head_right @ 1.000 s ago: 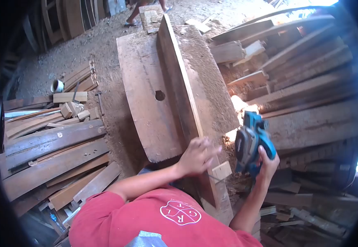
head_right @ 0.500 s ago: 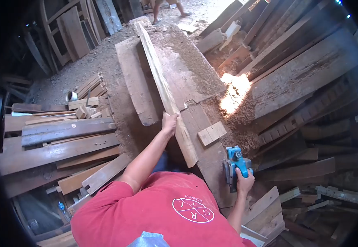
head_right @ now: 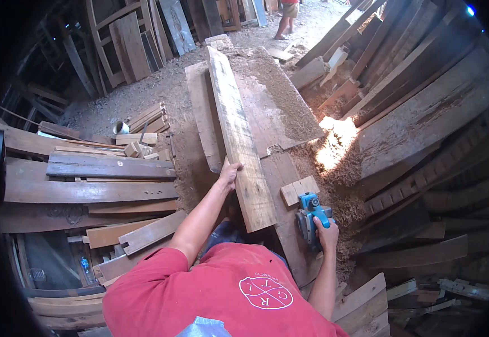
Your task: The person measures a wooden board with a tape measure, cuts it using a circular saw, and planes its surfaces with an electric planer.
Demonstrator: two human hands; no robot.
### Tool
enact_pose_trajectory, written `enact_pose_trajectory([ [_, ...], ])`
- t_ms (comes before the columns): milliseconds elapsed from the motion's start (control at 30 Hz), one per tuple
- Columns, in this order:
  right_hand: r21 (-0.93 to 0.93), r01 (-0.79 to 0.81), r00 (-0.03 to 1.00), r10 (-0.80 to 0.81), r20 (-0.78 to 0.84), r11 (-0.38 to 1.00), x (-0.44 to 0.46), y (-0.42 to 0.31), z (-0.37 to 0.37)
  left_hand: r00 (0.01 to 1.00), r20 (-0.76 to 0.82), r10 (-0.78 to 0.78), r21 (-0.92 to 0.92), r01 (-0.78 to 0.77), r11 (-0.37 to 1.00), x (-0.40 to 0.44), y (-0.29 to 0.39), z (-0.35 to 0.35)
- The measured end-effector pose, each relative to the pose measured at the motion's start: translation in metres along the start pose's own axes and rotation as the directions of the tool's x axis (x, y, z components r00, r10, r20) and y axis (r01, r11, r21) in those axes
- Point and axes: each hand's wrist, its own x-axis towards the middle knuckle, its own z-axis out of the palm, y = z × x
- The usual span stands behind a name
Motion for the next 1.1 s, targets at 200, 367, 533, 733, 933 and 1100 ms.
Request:
enact_pose_trajectory([
  [200,-0.192,0.361,0.906,-0.392,-0.158,0.913,-0.045,-0.067,0.017,0.999,0.020,-0.029,-0.092,0.031,0.995,0.000,0.008,-0.021],
  [367,0.176,0.040,0.888,-0.116,0.444,0.983,-0.033,-0.095,0.073,0.933,0.241,-0.269,-0.385,0.346,0.856,-0.012,0.016,-0.046],
  [533,0.589,-0.549,0.612,-0.194,0.766,0.593,-0.033,-0.089,0.068,0.916,0.336,-0.221,-0.474,0.367,0.800,-0.026,0.011,-0.035],
  [733,0.417,-0.116,0.793,-0.168,0.585,0.902,-0.063,-0.176,-0.025,0.935,0.307,-0.179,-0.591,0.335,0.734,-0.054,-0.014,0.008],
  [933,-0.176,0.390,0.897,-0.331,0.292,0.904,-0.085,-0.172,0.005,0.928,-0.044,-0.371,-0.121,0.363,0.924,-0.044,-0.009,0.053],
  [1100,-0.260,0.433,0.881,-0.343,0.327,0.863,-0.077,-0.112,0.058,0.875,0.449,0.183,0.725,-0.476,0.499,-0.060,-0.068,-0.023],
])
